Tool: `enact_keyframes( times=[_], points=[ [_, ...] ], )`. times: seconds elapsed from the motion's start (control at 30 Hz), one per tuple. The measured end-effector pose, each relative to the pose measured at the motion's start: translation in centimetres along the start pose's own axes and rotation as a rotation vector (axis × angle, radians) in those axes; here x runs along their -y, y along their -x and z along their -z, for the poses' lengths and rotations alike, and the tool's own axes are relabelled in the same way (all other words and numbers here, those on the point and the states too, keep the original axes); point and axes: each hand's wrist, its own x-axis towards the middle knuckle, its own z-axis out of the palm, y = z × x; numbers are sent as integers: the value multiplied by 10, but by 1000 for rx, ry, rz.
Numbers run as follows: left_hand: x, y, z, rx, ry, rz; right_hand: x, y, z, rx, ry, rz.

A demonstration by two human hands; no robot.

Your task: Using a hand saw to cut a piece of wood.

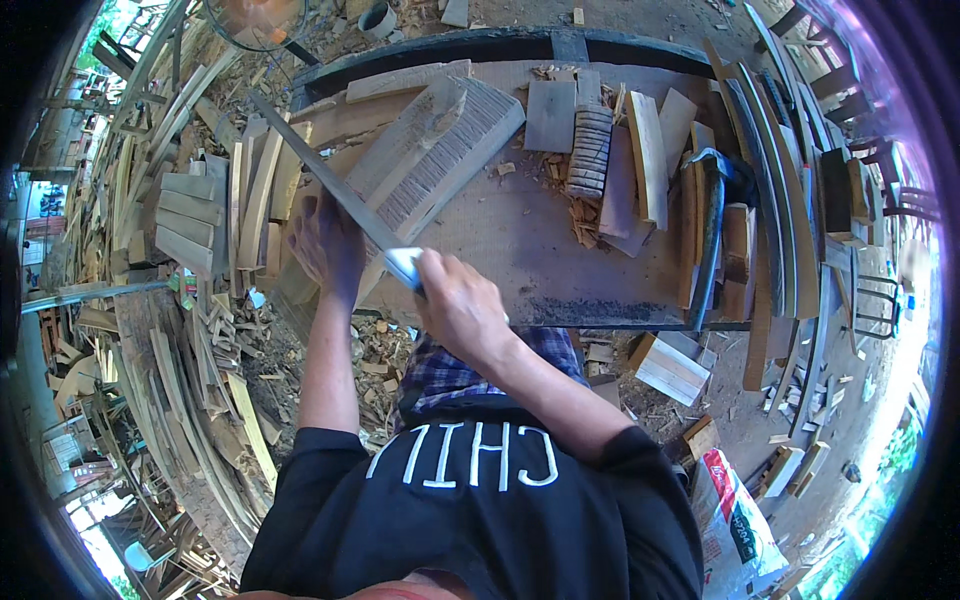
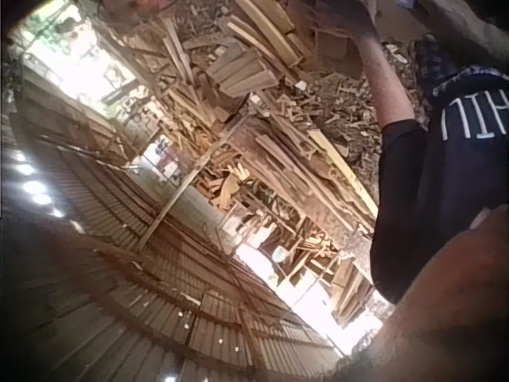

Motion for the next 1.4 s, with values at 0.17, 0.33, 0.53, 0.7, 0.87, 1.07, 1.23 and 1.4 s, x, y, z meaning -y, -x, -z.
enact_keyframes(
  times=[0.17,0.33,0.53,0.7,0.87,1.07,1.23,1.4],
  points=[
    [10,3,5,-7,-52,26,-13,61,27,80,-12,12],
    [3,-1,2,-39,-17,-37,4,-5,8,-10,-3,31],
    [-2,0,1,-12,-19,61,-17,33,13,20,-18,-8],
    [9,1,4,-12,50,61,-23,112,48,-17,-175,-134],
    [28,1,1,-78,549,97,-32,147,71,-139,-223,-155],
    [25,9,21,24,339,-23,-42,136,72,-329,-408,-141],
    [22,34,31,-67,213,-357,-52,136,71,-343,-253,-128],
    [8,51,45,122,363,-290,-57,141,74,-356,-93,-1]
  ],
)
